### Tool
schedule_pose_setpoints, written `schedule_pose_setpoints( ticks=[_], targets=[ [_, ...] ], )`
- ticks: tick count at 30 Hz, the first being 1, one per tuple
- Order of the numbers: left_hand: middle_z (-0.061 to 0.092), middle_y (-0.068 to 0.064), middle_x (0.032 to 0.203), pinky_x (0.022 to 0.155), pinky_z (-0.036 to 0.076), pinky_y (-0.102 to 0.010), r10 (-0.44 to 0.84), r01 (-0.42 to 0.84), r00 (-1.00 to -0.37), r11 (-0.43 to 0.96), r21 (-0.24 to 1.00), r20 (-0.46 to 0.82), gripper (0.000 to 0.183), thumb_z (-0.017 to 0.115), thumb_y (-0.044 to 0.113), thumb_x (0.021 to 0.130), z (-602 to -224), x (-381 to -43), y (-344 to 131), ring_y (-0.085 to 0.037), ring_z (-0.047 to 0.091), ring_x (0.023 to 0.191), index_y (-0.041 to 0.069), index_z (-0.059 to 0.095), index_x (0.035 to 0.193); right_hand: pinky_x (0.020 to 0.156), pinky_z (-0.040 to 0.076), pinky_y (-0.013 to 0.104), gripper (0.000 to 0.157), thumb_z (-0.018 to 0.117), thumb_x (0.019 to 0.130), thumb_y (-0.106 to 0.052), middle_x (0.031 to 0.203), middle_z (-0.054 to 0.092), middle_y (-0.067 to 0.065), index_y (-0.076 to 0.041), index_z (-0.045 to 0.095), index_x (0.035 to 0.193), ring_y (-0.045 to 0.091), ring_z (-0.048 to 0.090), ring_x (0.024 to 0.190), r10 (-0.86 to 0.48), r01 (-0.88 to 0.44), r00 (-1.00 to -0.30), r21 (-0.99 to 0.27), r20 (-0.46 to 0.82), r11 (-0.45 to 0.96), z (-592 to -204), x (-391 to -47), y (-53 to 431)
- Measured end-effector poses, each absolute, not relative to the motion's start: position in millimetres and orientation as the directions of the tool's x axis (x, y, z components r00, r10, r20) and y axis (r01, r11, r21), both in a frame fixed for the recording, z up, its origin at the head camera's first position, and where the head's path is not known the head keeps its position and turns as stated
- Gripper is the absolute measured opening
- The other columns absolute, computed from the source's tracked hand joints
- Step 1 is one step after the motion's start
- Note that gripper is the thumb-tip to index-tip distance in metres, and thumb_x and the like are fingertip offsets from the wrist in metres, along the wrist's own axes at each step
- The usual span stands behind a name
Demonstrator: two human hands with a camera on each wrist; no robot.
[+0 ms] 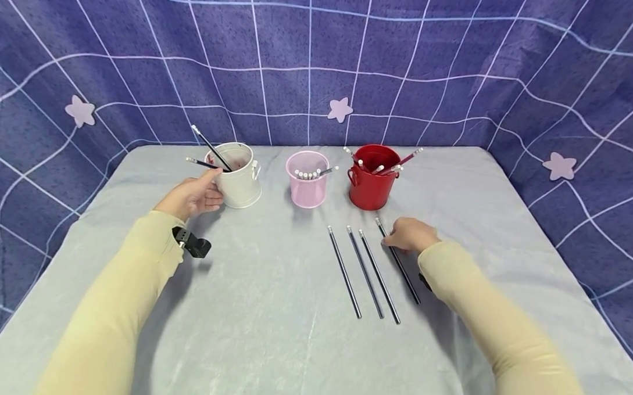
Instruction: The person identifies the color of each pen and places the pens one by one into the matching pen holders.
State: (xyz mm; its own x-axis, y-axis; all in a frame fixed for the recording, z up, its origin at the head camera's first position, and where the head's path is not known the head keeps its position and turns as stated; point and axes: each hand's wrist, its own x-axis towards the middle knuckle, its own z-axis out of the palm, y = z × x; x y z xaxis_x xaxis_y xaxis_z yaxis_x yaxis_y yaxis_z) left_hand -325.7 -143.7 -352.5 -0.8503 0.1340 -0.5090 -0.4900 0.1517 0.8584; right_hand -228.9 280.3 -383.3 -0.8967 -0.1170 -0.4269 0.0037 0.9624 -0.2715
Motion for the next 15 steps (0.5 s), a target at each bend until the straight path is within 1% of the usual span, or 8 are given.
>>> schedule_pose_setpoints(
  ticks=[2,3,5,7,9,11,13,15],
  targets=[
    [0.019,-0.033,0.15,0.114,0.026,-0.042,0.124,-0.498,-0.847,0.152,0.854,-0.517,0.081,0.037,0.044,0.097,-352.4,-326.4,-144.0,-0.038,0.026,0.138,-0.014,0.009,0.146,0.059,0.046,0.031,0.031,0.063,0.089,-0.027,0.068,0.06,0.004,0.003,0.068,0.094,0.016,0.055,0.063,-0.12,0.003,-0.898,-0.278,-0.424,0.961,-387.1,-231.0,278.4],
    [0.019,-0.033,0.15,0.114,0.027,-0.042,0.117,-0.503,-0.846,0.151,0.851,-0.52,0.081,0.037,0.044,0.097,-352.2,-326.4,-144.0,-0.038,0.027,0.138,-0.014,0.009,0.146,0.059,0.046,0.03,0.03,0.064,0.089,-0.025,0.068,0.061,0.004,0.004,0.068,0.093,0.015,0.055,0.062,-0.122,0.002,-0.898,-0.283,-0.423,0.959,-388.6,-232.0,277.3],
    [0.02,-0.033,0.15,0.114,0.027,-0.042,0.109,-0.508,-0.844,0.149,0.848,-0.525,0.081,0.037,0.044,0.097,-352.3,-326.6,-144.3,-0.039,0.028,0.138,-0.014,0.01,0.146,0.058,0.047,0.029,0.025,0.064,0.089,-0.021,0.065,0.061,0.004,0.004,0.067,0.087,0.014,0.055,0.059,-0.126,0.003,-0.898,-0.294,-0.421,0.956,-390.6,-233.5,275.4],
    [0.021,-0.034,0.15,0.114,0.028,-0.042,0.099,-0.509,-0.845,0.153,0.847,-0.525,0.081,0.037,0.045,0.097,-352.9,-326.5,-144.5,-0.039,0.029,0.137,-0.013,0.011,0.146,0.056,0.046,0.028,0.022,0.063,0.088,-0.018,0.059,0.059,0.003,0.0,0.065,0.077,0.013,0.054,0.054,-0.133,0.002,-0.897,-0.305,-0.421,0.952,-391.4,-234.7,273.6],
    [0.023,-0.033,0.149,0.113,0.029,-0.042,0.09,-0.51,-0.847,0.145,0.848,-0.524,0.08,0.039,0.045,0.097,-353.1,-325.9,-144.5,-0.039,0.031,0.136,-0.013,0.013,0.146,0.054,0.045,0.027,0.024,0.062,0.088,-0.016,0.054,0.056,0.001,-0.005,0.061,0.067,0.011,0.053,0.05,-0.142,0.0,-0.893,-0.316,-0.426,0.949,-390.5,-234.9,272.1],
    [0.024,-0.034,0.149,0.113,0.03,-0.042,0.092,-0.503,-0.85,0.147,0.852,-0.518,0.08,0.039,0.046,0.097,-353.2,-324.9,-144.9,-0.039,0.031,0.136,-0.013,0.015,0.146,0.053,0.043,0.025,0.027,0.061,0.087,-0.016,0.051,0.054,-0.001,-0.008,0.057,0.061,0.01,0.051,0.048,-0.153,-0.007,-0.889,-0.322,-0.431,0.947,-389.5,-235.0,272.1],
    [0.024,-0.034,0.148,0.113,0.029,-0.042,0.101,-0.495,-0.854,0.149,0.856,-0.511,0.081,0.04,0.047,0.098,-353.0,-323.9,-145.4,-0.039,0.031,0.136,-0.014,0.015,0.145,0.052,0.042,0.025,0.029,0.061,0.085,-0.016,0.049,0.052,-0.001,-0.009,0.055,0.058,0.01,0.049,0.047,-0.167,-0.021,-0.888,-0.325,-0.429,0.946,-387.2,-234.6,273.1],
    [0.022,-0.035,0.149,0.114,0.028,-0.043,0.115,-0.487,-0.856,0.15,0.861,-0.504,0.081,0.04,0.047,0.098,-353.1,-323.2,-146.3,-0.039,0.029,0.137,-0.015,0.014,0.145,0.052,0.042,0.025,0.026,0.062,0.085,-0.016,0.049,0.052,-0.001,-0.008,0.058,0.06,0.01,0.049,0.047,-0.173,-0.028,-0.889,-0.327,-0.425,0.945,-384.1,-234.0,275.2]
  ],
)
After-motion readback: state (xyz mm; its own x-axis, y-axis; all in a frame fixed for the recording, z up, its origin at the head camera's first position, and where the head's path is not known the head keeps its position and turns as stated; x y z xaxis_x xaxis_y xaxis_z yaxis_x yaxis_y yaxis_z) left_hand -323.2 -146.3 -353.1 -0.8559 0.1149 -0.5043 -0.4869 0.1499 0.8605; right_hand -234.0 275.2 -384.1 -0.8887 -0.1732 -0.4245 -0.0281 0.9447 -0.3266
